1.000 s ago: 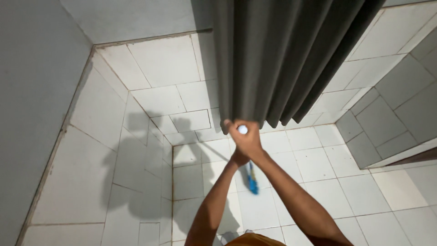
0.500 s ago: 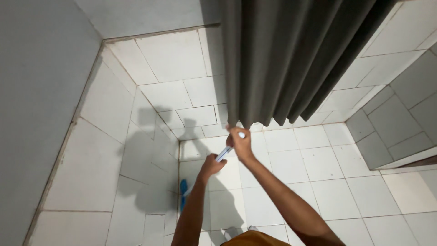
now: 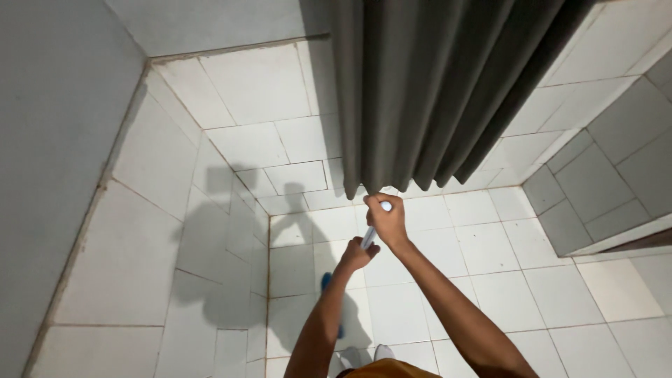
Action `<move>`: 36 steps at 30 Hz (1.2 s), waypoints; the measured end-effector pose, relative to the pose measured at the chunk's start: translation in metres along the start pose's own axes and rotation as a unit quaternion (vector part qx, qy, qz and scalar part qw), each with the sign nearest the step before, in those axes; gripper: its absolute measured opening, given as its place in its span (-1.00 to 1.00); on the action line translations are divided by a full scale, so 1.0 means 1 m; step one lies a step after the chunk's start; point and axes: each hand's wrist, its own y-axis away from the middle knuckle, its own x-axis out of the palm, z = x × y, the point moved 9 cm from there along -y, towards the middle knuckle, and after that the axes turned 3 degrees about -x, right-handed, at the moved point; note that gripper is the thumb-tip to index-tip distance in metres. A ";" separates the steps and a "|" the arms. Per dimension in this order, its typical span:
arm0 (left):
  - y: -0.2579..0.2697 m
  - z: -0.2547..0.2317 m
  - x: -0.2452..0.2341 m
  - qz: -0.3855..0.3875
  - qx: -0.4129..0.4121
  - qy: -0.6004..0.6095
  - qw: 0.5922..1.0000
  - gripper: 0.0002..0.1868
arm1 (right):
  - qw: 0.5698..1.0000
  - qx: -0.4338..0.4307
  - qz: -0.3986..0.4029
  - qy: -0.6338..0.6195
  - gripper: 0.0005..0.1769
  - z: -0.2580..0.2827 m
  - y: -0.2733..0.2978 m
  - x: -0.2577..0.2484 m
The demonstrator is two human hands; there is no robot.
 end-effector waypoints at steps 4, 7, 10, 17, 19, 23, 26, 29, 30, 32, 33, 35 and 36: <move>0.002 -0.046 0.024 0.066 0.041 0.011 0.997 -0.52 | 1.000 -0.018 -0.014 0.022 -0.69 0.025 0.005 -0.016; -0.007 -0.052 0.047 0.090 0.017 -0.020 0.996 -0.47 | 0.998 -0.030 -0.011 0.056 -0.66 0.033 0.008 -0.023; -0.025 -0.049 0.067 0.085 0.020 0.001 0.996 -0.49 | 0.995 -0.072 -0.009 0.070 -0.67 0.044 0.008 -0.027; -0.009 -0.099 0.041 0.087 0.107 -0.015 0.990 -0.50 | 0.994 -0.096 -0.008 0.054 -0.67 0.080 0.011 -0.027; 0.000 -0.091 0.030 0.103 0.062 -0.033 0.992 -0.49 | 0.994 -0.100 -0.011 0.044 -0.65 0.082 0.013 -0.021; 0.031 -0.086 -0.032 0.033 0.050 -0.031 0.998 -0.46 | 0.995 -0.081 -0.012 -0.056 -0.66 0.070 0.021 0.002; 0.045 -0.058 -0.056 0.019 0.051 -0.030 0.998 -0.52 | 0.993 -0.059 -0.020 -0.096 -0.67 0.046 0.029 0.017; 0.060 -0.020 -0.070 0.002 0.019 -0.038 0.999 -0.58 | 0.990 -0.039 -0.009 -0.137 -0.62 0.017 0.044 0.033; 0.065 -0.006 -0.075 0.006 -0.015 -0.054 0.998 -0.58 | 0.985 -0.024 -0.006 -0.170 -0.62 0.007 0.048 0.038; 0.078 0.020 -0.081 0.000 -0.038 -0.042 0.998 -0.58 | 0.984 0.015 -0.004 -0.179 -0.71 -0.010 0.060 0.047; 0.083 0.033 -0.082 -0.005 -0.058 -0.030 0.998 -0.58 | 0.981 0.051 -0.004 -0.186 -0.76 -0.020 0.065 0.051; 0.082 0.053 -0.076 -0.003 -0.058 -0.044 0.997 -0.56 | 0.986 0.037 -0.001 -0.162 -0.69 -0.034 0.077 0.050; 0.080 0.062 -0.072 -0.002 -0.060 -0.057 0.997 -0.53 | 0.990 0.024 0.003 -0.138 -0.56 -0.039 0.081 0.050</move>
